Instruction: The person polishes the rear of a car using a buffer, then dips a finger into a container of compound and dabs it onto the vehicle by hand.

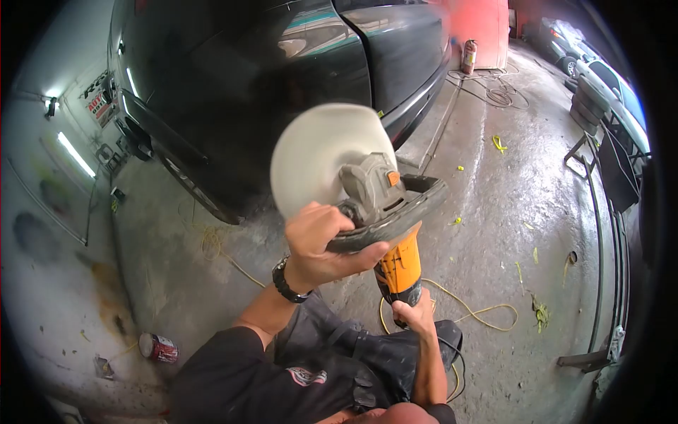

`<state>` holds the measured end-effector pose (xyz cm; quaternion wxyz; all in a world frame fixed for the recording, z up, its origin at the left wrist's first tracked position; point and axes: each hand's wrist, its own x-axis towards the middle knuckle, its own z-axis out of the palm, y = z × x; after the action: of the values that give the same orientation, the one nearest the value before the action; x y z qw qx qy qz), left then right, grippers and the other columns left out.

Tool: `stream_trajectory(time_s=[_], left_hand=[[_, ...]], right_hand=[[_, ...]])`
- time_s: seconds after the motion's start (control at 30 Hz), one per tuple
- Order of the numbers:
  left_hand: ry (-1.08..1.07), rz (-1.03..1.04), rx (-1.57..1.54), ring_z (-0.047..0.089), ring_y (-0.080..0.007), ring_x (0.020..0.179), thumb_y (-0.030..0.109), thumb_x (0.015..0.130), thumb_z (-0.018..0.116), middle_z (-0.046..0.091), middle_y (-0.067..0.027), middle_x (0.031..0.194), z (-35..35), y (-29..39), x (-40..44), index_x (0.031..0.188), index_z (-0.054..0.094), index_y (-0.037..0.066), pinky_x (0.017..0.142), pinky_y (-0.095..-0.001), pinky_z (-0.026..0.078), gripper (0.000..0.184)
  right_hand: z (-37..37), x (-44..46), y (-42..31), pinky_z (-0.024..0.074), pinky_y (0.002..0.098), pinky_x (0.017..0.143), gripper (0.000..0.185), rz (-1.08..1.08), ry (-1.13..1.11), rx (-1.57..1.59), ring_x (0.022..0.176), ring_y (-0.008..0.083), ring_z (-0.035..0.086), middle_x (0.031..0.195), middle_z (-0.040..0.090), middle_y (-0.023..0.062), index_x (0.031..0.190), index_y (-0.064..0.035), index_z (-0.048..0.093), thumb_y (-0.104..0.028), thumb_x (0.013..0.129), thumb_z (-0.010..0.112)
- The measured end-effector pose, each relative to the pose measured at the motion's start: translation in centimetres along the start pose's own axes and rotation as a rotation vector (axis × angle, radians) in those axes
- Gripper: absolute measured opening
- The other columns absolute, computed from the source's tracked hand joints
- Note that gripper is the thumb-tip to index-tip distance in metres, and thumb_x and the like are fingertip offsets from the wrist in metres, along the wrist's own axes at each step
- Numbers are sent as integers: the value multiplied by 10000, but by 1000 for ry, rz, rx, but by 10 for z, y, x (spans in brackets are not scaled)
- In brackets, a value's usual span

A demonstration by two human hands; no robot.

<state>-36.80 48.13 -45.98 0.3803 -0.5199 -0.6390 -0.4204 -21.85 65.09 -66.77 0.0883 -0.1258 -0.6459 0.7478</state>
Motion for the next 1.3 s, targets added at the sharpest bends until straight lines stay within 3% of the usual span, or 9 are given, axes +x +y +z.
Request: stream_trajectory(time_s=[0.13,0.37,0.53,0.63,0.67,0.7,0.87,1.0,1.3], left_hand=[[6,85,51,471,-197,464,348,667,908,530,-33,554,13,4,47,640,542,75,470,-309,373,457],[72,144,-8,492,-152,465,281,650,932,542,-38,551,23,5,101,645,553,63,458,-280,380,437],[122,221,89,441,-179,441,370,675,901,493,-22,548,-8,6,84,633,534,79,454,-301,354,471],[91,217,86,430,-173,421,435,682,894,483,2,536,-29,-1,48,630,515,116,452,-311,334,498],[75,215,78,430,-168,414,455,678,897,483,13,531,-36,-6,35,630,509,132,451,-314,327,507],[72,197,43,427,-170,415,472,688,886,469,9,528,-43,-13,20,632,509,127,453,-313,326,514],[171,150,-129,408,-176,423,538,756,813,409,5,528,-70,-49,-53,650,499,94,465,-312,332,554],[454,96,-296,396,-160,449,522,837,738,410,5,542,-91,-77,-94,669,481,74,488,-318,334,544],[705,-42,-373,310,-143,501,720,886,510,370,-2,582,-145,-134,-87,675,371,92,518,-319,260,677]], right_hand=[[13,20,-16,384,271,436,238,-65,5,221,468,93,485,606,545,2,823,-2,614,-196,719,707],[11,43,-55,388,269,429,373,-223,-67,294,454,117,516,568,547,29,758,-12,591,-357,766,735],[17,37,-60,362,276,401,255,-165,-78,250,450,85,465,587,525,-9,811,-12,593,-202,733,744],[21,29,-35,507,285,628,349,-154,-89,88,713,106,615,828,671,32,977,35,669,-186,721,760],[25,25,-22,523,304,793,420,-155,-99,105,879,125,645,974,704,45,1060,44,683,-181,720,783],[30,20,-19,529,321,828,445,-135,-88,57,908,144,664,997,721,73,1066,44,683,-176,701,811],[63,2,-10,541,314,824,488,-187,-14,-182,892,154,687,977,739,88,1090,38,681,-162,673,835],[97,3,-13,545,316,822,555,-215,-39,-284,889,146,689,977,746,107,1111,48,668,-202,665,883],[178,5,-57,558,348,804,691,-257,82,-481,919,229,733,982,744,184,1148,68,626,-318,663,931]])
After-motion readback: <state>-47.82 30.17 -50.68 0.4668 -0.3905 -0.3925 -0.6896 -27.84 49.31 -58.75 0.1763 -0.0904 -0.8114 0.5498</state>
